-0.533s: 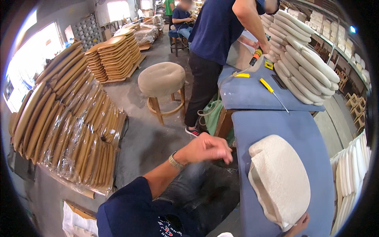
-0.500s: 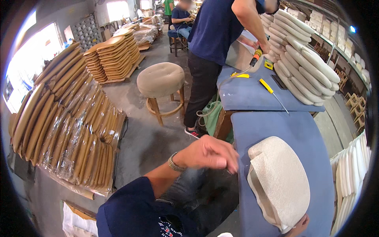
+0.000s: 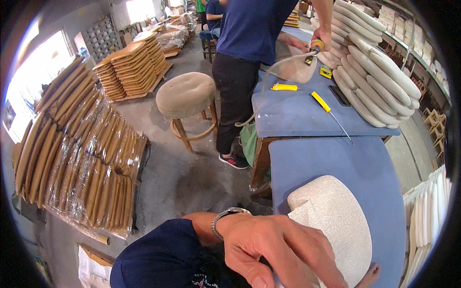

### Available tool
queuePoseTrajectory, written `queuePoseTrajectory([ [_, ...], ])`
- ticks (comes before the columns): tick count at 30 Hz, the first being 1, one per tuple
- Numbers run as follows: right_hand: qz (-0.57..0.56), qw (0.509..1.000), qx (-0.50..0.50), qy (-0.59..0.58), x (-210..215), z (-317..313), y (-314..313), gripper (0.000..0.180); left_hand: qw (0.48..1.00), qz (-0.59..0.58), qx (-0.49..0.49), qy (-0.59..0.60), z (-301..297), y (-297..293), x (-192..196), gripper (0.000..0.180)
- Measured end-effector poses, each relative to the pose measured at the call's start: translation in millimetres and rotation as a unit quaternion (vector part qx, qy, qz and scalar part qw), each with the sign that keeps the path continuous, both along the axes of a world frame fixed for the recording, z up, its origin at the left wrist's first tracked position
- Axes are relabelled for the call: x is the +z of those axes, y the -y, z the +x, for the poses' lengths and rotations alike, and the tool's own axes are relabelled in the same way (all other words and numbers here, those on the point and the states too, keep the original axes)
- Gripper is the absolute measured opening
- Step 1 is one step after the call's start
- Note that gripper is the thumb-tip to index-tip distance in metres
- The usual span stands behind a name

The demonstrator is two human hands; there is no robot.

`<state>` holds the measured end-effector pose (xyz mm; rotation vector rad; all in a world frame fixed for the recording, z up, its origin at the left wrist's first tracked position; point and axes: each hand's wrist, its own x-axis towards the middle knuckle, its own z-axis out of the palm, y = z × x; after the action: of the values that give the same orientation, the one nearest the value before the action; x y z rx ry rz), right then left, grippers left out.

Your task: The person wraps fabric around cushion foam pieces and secures the edges using a staple gun. They repeatedly pick up foam, fold the fabric over, and staple the seams while working at a table in a workshop.

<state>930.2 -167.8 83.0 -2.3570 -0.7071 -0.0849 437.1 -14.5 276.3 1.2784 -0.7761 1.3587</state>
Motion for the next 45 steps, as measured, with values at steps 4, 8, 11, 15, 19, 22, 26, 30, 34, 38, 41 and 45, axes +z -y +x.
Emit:
queuePoseTrajectory([
  [4, -0.024, 0.999, 0.012, -0.023, 4, -2, -12, 0.045, 0.987, 0.117, 0.073, -0.081, -3, -25, -6, 0.032],
  [8, -0.031, 0.999, 0.033, -0.029, 6, 1, -6, 0.045, 0.975, 0.156, 0.125, -0.102, 4, -33, -3, 0.023],
  [11, 0.052, 0.993, 0.100, -0.046, -32, 38, -8, 0.031, 0.980, 0.140, 0.114, -0.082, 13, -30, 13, 0.023],
  [15, 0.131, 0.979, 0.141, -0.073, -57, 56, -11, 0.028, 0.975, 0.086, 0.080, -0.189, 40, -82, -1, 0.038],
  [19, 0.098, 0.987, 0.123, -0.024, -45, 47, -7, 0.029, 0.879, -0.049, 0.189, -0.435, 111, -181, -39, 0.038],
  [22, 0.103, 0.987, 0.119, -0.009, -50, 45, -14, 0.029, 0.796, 0.018, 0.309, -0.520, 144, -250, -117, 0.039],
  [26, 0.112, 0.989, 0.097, -0.029, -22, 9, -15, 0.029, 0.768, -0.059, 0.211, -0.601, 176, -267, -168, 0.039],
  [30, 0.126, 0.988, 0.079, -0.040, -25, 14, -3, 0.029, 0.786, -0.147, 0.106, -0.592, 177, -268, -176, 0.038],
  [34, 0.113, 0.989, 0.085, -0.042, -32, 22, -1, 0.028, 0.797, -0.204, 0.085, -0.562, 169, -278, -187, 0.037],
  [38, 0.115, 0.990, 0.075, -0.030, -33, 19, 3, 0.027, 0.782, -0.166, 0.085, -0.594, 171, -270, -179, 0.035],
  [41, 0.105, 0.990, 0.047, -0.078, -18, 5, -4, 0.027, 0.785, -0.168, 0.075, -0.592, 171, -277, -181, 0.035],
  [45, 0.111, 0.991, 0.047, -0.059, -17, 0, -3, 0.026, 0.785, -0.158, 0.071, -0.595, 171, -274, -181, 0.034],
])
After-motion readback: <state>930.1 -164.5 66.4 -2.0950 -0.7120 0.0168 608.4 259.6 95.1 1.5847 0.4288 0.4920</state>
